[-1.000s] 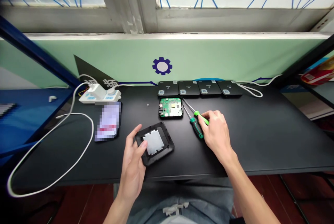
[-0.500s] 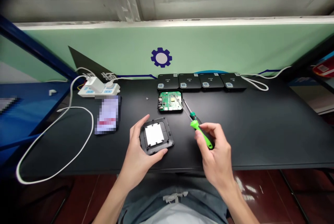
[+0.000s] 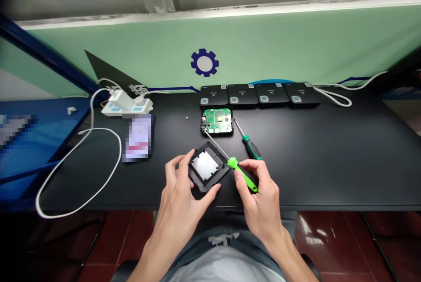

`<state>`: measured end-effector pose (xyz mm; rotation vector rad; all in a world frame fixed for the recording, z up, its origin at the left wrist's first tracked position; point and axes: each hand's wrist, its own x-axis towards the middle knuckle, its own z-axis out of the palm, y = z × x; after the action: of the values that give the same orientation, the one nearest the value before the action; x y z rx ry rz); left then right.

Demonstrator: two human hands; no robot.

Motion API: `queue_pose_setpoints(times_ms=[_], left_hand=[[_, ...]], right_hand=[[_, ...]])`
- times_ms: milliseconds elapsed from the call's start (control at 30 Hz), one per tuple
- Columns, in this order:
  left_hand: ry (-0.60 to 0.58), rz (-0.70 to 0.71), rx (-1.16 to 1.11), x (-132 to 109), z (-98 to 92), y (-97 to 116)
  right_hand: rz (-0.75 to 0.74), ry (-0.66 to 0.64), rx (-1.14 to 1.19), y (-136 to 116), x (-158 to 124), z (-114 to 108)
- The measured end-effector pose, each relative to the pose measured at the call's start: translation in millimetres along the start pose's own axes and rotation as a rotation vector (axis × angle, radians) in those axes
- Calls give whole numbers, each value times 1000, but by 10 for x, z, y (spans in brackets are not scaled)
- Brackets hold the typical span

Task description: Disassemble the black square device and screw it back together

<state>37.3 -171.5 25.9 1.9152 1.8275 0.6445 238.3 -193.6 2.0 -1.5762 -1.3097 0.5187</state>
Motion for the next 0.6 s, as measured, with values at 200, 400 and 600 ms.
queue_pose_setpoints(times_ms=[200, 400, 600], left_hand=[[-5, 20, 63, -121, -106, -65], [17, 305, 7, 80, -283, -240], [-246, 434, -224, 313, -310, -350]], right_hand=[[42, 9, 37, -7, 18, 24], [78, 35, 88, 21, 19, 30], [109, 65, 151, 27, 52, 32]])
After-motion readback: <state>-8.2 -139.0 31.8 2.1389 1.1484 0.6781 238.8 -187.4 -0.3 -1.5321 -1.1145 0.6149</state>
